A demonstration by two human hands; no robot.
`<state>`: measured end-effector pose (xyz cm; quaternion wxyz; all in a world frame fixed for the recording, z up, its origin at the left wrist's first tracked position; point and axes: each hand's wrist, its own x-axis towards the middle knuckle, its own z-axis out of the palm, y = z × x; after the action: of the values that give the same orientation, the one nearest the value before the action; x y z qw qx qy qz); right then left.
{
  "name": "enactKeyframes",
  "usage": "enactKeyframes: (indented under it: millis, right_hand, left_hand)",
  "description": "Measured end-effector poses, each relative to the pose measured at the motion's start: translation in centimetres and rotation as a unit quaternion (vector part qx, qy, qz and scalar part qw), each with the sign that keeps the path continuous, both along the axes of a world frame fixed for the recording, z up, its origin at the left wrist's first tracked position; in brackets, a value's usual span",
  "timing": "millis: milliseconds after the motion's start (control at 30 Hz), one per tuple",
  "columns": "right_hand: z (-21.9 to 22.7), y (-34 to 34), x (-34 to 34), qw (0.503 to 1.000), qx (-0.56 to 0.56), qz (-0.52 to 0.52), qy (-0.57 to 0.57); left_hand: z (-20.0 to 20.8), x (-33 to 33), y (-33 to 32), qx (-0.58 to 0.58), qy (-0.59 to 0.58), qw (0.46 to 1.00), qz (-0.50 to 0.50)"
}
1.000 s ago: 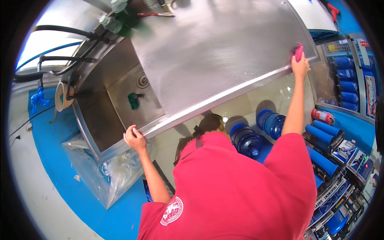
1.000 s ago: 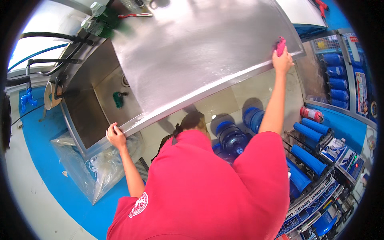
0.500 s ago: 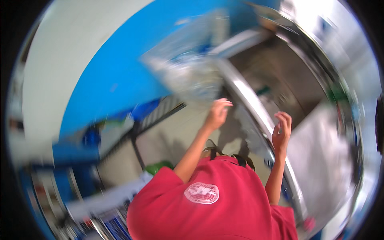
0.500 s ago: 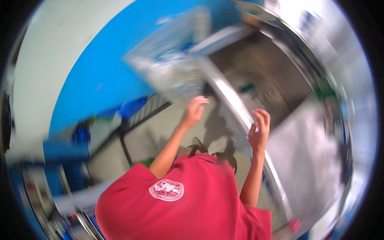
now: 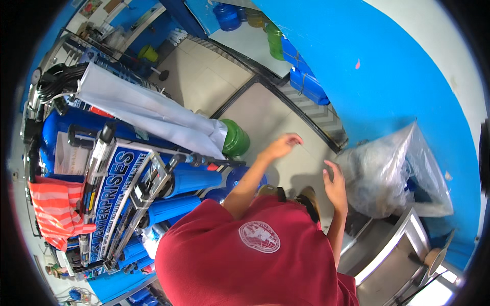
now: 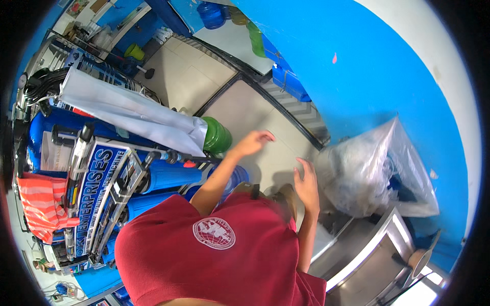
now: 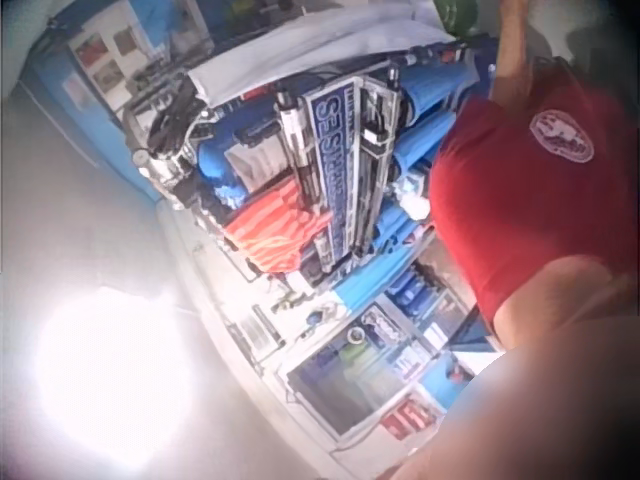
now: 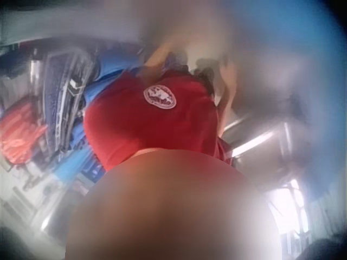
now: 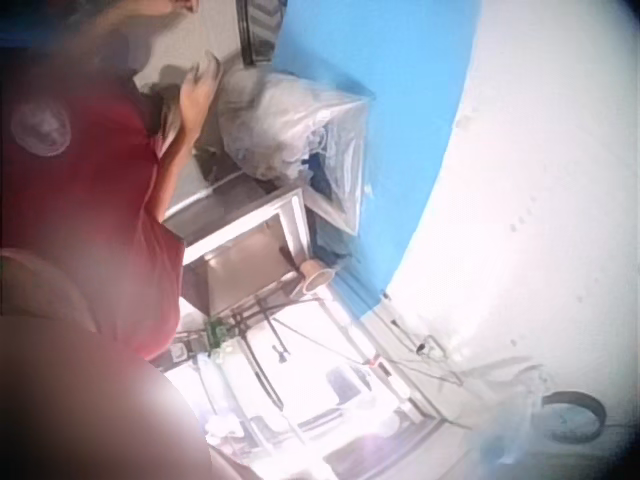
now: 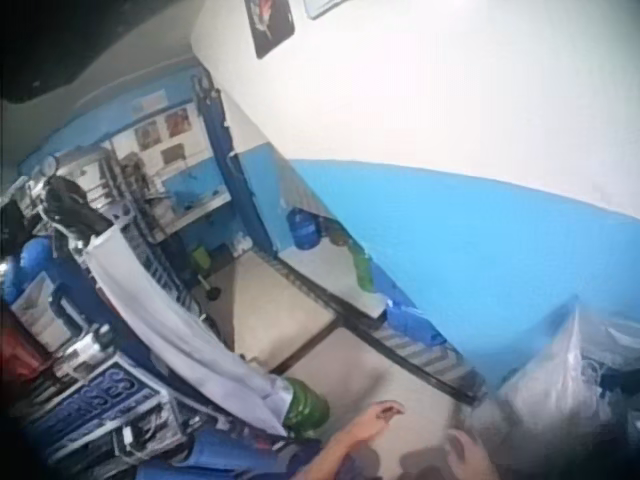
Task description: The person wipes the tops of large blue water tanks with a pink cloth, then rinses the cloth at a stainless steel sink. The person then mops the tiled floor around the tanks and a metal rack using a mop.
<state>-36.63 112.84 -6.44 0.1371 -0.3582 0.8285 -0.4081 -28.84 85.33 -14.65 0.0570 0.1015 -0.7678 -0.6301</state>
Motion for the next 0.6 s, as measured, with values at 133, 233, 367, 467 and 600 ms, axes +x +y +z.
enactKeyframes:
  millis: [133, 233, 367, 467, 600]
  right_hand:
    - [2.4, -8.2, -6.5, 0.995, -0.073, 0.015, -0.073]
    - [0.5, -14.1, -11.8, 0.982, -0.101, 0.039, -0.153]
    - [-3.3, -24.9, -20.2, 0.948, -0.14, 0.069, -0.278]
    - [-3.3, -35.3, -26.8, 0.968, -0.105, 0.031, -0.227]
    - [1.0, -50.8, -33.1, 0.958, -0.173, 0.163, -0.158]
  left_hand:
    - [0.6, -2.0, -12.9, -0.011, 0.052, 0.97, 0.239]
    - [0.4, -4.2, -20.1, 0.056, 0.088, 0.937, 0.334]
    - [-1.3, -8.4, -26.8, 0.023, 0.076, 0.956, 0.284]
    - [-3.6, -8.9, -30.0, -0.013, -0.119, 0.977, 0.175]
    - [-7.9, -4.4, -32.6, 0.048, -0.158, 0.96, 0.227]
